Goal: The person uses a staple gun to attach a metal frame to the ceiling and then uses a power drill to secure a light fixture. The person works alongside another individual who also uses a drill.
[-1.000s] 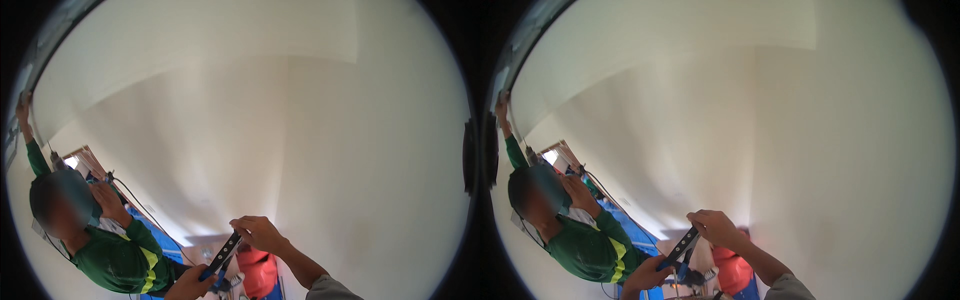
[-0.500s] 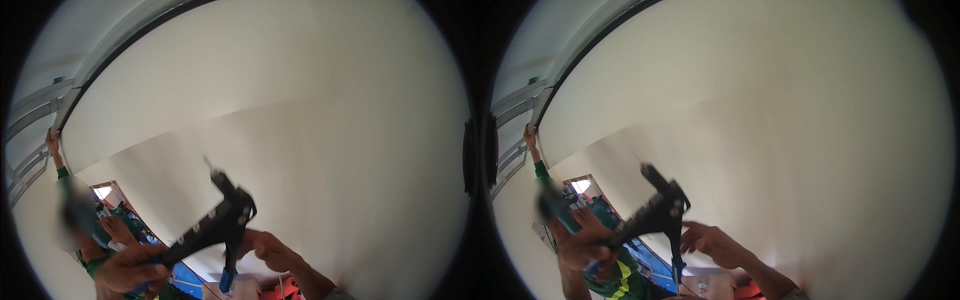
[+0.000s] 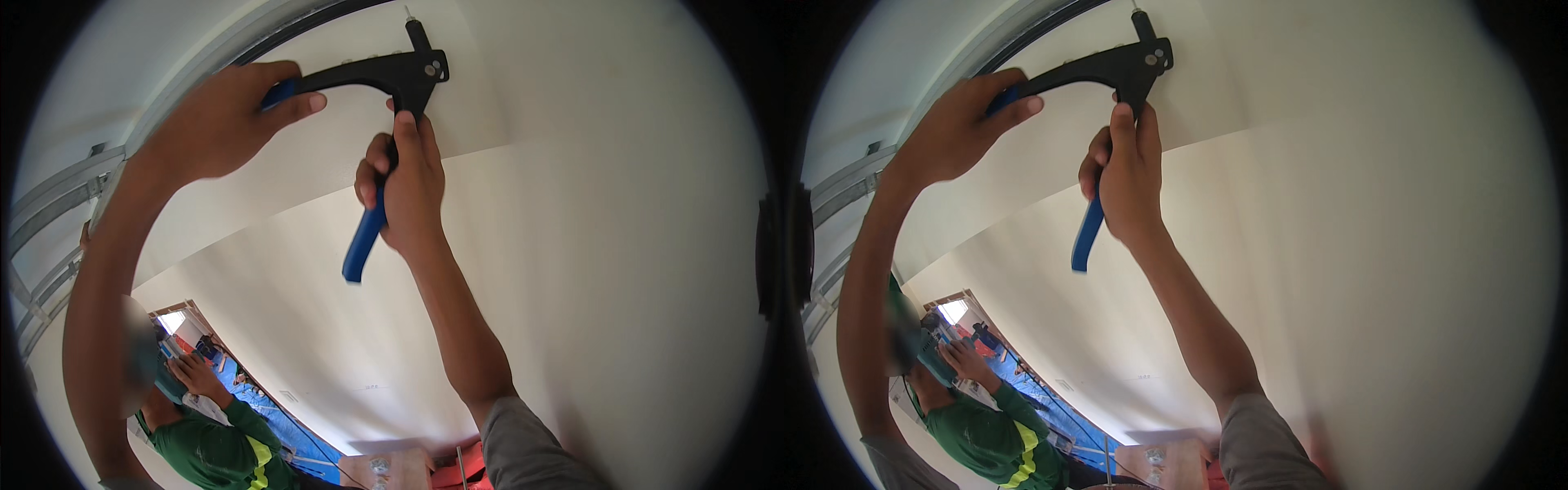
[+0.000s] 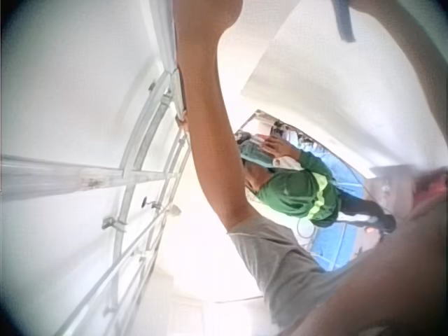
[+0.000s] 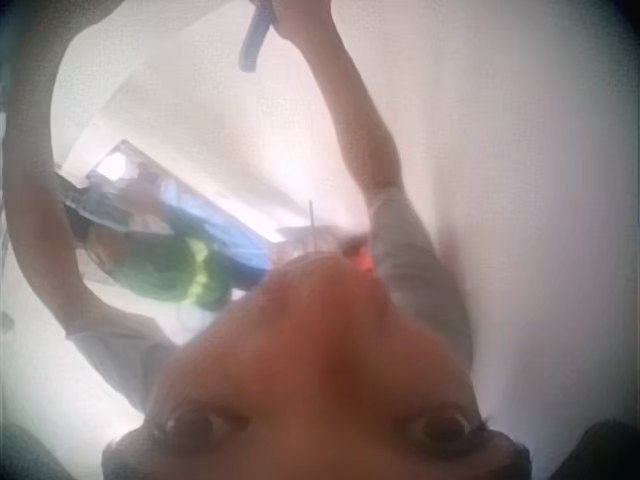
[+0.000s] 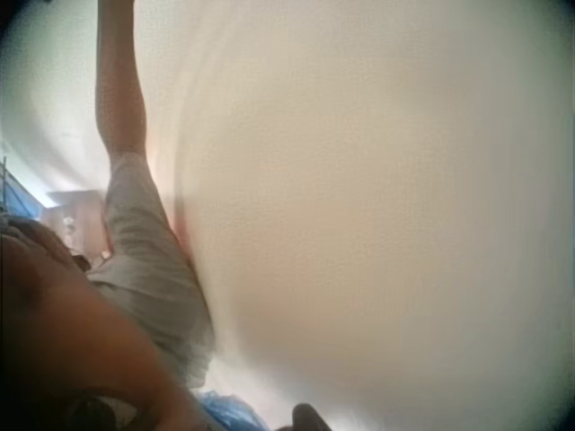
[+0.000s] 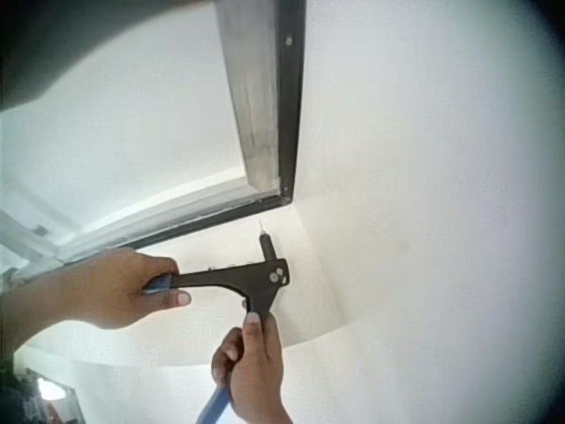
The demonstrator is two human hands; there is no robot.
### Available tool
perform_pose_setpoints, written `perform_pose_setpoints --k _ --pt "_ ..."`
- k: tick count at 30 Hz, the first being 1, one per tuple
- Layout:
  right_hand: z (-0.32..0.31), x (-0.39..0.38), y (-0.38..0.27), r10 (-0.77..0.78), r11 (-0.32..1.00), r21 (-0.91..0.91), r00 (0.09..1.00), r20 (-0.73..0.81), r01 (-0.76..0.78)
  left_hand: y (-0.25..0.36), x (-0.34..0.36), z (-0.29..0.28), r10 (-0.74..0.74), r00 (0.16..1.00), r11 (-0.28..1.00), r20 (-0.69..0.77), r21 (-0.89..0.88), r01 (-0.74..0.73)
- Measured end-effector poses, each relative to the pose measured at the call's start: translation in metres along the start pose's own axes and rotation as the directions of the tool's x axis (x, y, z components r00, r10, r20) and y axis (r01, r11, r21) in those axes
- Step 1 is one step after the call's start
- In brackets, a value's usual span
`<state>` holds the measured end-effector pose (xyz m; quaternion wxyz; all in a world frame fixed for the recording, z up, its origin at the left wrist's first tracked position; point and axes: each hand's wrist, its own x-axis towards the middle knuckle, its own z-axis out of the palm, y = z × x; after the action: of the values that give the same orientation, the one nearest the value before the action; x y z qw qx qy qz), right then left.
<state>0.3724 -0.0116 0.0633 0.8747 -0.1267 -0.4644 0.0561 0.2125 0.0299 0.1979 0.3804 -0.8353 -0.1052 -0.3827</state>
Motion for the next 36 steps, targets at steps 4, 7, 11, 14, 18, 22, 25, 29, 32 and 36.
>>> perform_pose_setpoints --k 4,7,11,14,18,22,25,29,32,36 --pt "0.000 0.019 -0.011 -0.018 1.000 0.002 0.999 -0.027 0.018 0.001 0.028 -0.001 0.070 0.997 0.997 -0.025 0.013 -0.070" --pt "-0.001 0.024 -0.023 -0.057 0.998 -0.010 0.998 -0.028 0.056 -0.001 0.040 -0.002 0.063 0.997 0.998 -0.054 0.018 -0.062" --pt "0.000 0.028 -0.035 -0.101 0.995 0.016 0.994 -0.037 0.101 -0.004 0.049 -0.001 0.002 0.999 1.000 -0.040 0.019 -0.001" --pt "0.006 0.030 -0.038 -0.071 0.997 -0.015 0.996 -0.056 0.070 -0.009 0.052 0.002 0.018 0.999 1.000 -0.034 -0.023 -0.019" --pt "0.014 0.035 -0.030 -0.079 0.997 -0.032 0.993 -0.087 0.077 -0.020 0.056 0.014 -0.068 0.998 0.995 -0.013 -0.077 0.067" --pt "0.006 0.047 -0.010 -0.043 0.999 0.010 0.994 -0.097 0.044 -0.025 0.065 0.043 -0.043 0.998 0.999 -0.043 0.002 0.043" --pt "-0.006 0.062 0.002 -0.021 1.000 0.005 0.995 -0.100 0.022 -0.025 0.080 0.065 -0.047 0.999 0.998 -0.003 -0.039 0.046" --pt "-0.007 0.082 0.011 -0.085 0.996 -0.019 0.990 -0.110 0.084 -0.030 0.094 0.081 -0.018 0.999 0.999 -0.043 -0.039 0.016" --pt "0.000 0.086 0.016 -0.132 0.991 -0.029 0.986 -0.098 0.130 -0.038 0.093 0.086 -0.008 0.994 1.000 -0.110 -0.025 0.005" --pt "0.002 0.082 0.019 -0.158 0.987 -0.043 0.985 -0.068 0.155 -0.045 0.086 0.087 0.035 0.989 0.999 -0.146 -0.015 -0.037"
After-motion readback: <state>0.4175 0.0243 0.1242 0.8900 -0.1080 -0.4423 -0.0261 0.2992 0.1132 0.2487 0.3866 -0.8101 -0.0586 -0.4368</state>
